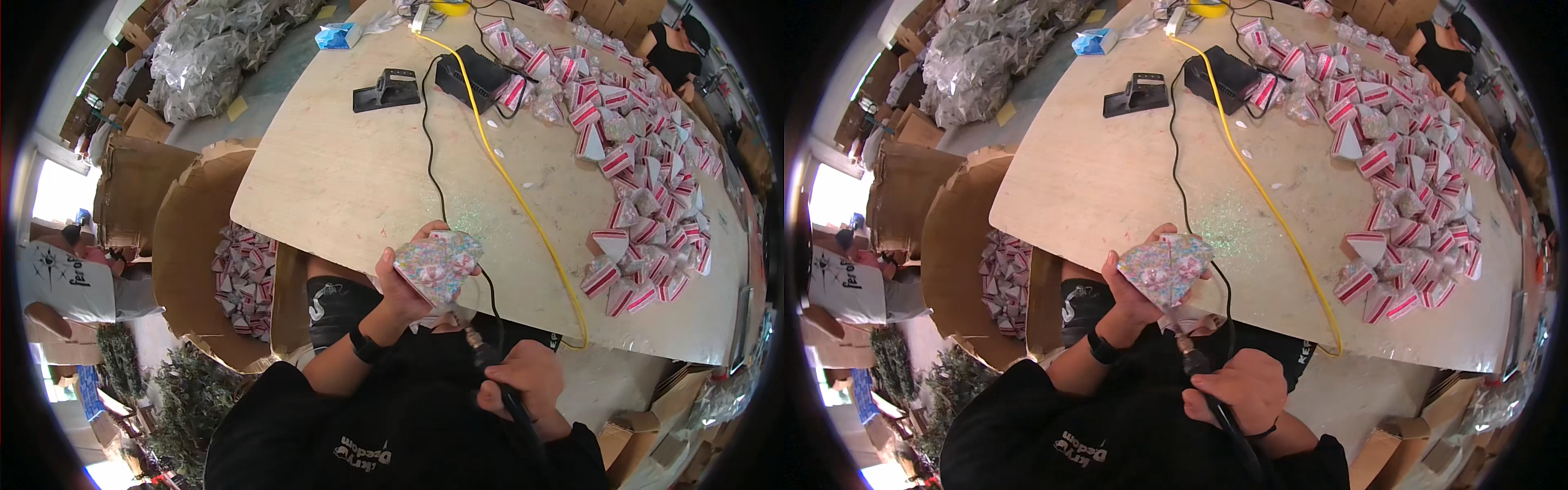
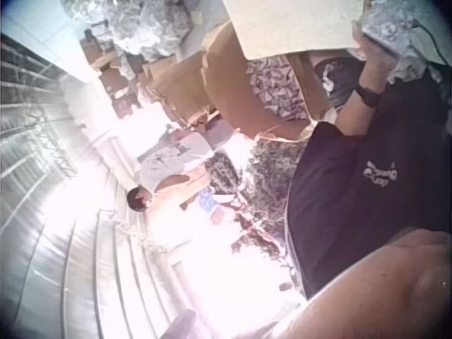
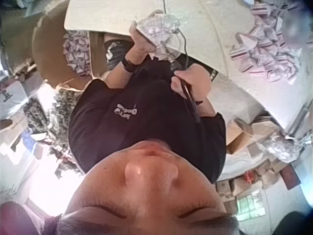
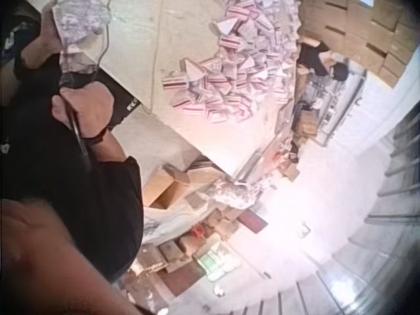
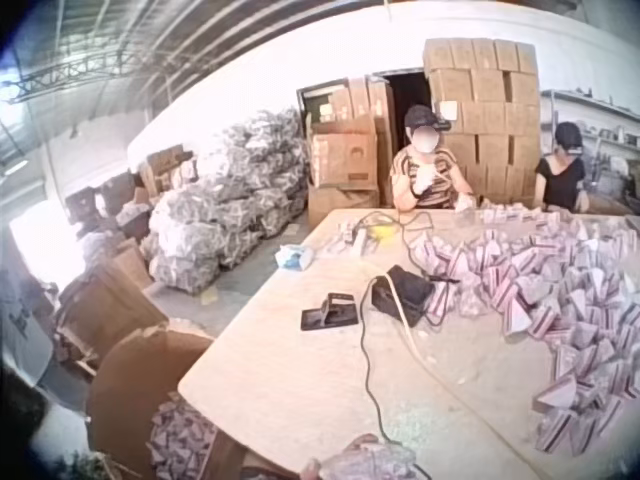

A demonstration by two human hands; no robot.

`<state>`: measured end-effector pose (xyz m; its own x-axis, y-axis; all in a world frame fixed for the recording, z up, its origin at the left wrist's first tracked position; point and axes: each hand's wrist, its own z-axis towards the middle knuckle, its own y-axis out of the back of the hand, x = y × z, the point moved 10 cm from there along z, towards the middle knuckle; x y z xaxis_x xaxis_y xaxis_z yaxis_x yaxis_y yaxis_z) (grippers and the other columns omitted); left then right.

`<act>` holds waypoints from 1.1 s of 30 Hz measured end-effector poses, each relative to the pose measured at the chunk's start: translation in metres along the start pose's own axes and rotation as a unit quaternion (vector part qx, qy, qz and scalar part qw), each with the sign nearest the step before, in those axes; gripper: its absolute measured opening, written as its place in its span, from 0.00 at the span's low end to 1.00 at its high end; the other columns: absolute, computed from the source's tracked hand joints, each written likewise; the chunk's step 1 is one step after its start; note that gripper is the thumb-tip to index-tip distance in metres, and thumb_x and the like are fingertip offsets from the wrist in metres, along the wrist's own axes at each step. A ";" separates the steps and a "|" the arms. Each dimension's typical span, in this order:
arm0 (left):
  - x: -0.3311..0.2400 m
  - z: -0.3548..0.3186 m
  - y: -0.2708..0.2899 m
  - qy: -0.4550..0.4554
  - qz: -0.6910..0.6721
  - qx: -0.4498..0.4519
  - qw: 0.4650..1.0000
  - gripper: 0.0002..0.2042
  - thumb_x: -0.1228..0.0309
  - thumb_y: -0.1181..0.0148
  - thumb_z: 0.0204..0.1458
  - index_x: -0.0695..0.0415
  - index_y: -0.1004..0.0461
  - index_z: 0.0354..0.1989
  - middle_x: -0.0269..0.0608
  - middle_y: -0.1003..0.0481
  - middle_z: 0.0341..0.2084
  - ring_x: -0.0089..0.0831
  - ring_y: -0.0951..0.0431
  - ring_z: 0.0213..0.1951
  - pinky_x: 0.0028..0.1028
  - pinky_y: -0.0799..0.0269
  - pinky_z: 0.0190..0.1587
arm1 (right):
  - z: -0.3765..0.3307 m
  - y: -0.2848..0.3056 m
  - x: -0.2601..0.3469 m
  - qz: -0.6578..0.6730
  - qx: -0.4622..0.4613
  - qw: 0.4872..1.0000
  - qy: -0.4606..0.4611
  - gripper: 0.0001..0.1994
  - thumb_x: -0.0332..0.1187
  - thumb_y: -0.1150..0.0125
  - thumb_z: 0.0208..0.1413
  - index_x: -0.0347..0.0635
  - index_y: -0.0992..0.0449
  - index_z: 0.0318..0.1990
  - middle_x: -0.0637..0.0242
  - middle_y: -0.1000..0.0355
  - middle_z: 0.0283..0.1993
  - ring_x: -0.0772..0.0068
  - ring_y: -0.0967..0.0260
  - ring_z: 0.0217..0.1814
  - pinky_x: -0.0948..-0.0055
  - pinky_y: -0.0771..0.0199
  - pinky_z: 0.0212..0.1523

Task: The person uses a heated tool to fuse together triangular, cake-shaped squishies into a larger cluster. They pick up individual pieces from a table, press the tool along the edges to join them, and then toss the finished clusters into a large cardboard bin.

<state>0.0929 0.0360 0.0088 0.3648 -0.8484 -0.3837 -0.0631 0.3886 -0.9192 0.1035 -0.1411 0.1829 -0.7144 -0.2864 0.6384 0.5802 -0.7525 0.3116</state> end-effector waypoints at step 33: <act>0.002 -0.003 -0.018 0.012 0.027 0.011 0.999 0.46 0.32 0.45 0.44 0.59 0.42 0.61 0.56 0.33 0.55 0.57 0.23 0.50 0.51 0.23 0.49 | -0.002 -0.007 -0.002 -0.026 -0.011 0.999 0.032 0.10 0.27 0.27 0.46 0.38 0.23 0.35 0.68 0.28 0.22 0.70 0.33 0.17 0.74 0.36 0.20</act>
<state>0.0919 0.0264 0.0246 0.3398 -0.8336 -0.4354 -0.0617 0.4422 -0.8948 0.1003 -0.1368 0.1783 -0.7674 -0.2826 0.5755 0.5332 -0.7798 0.3281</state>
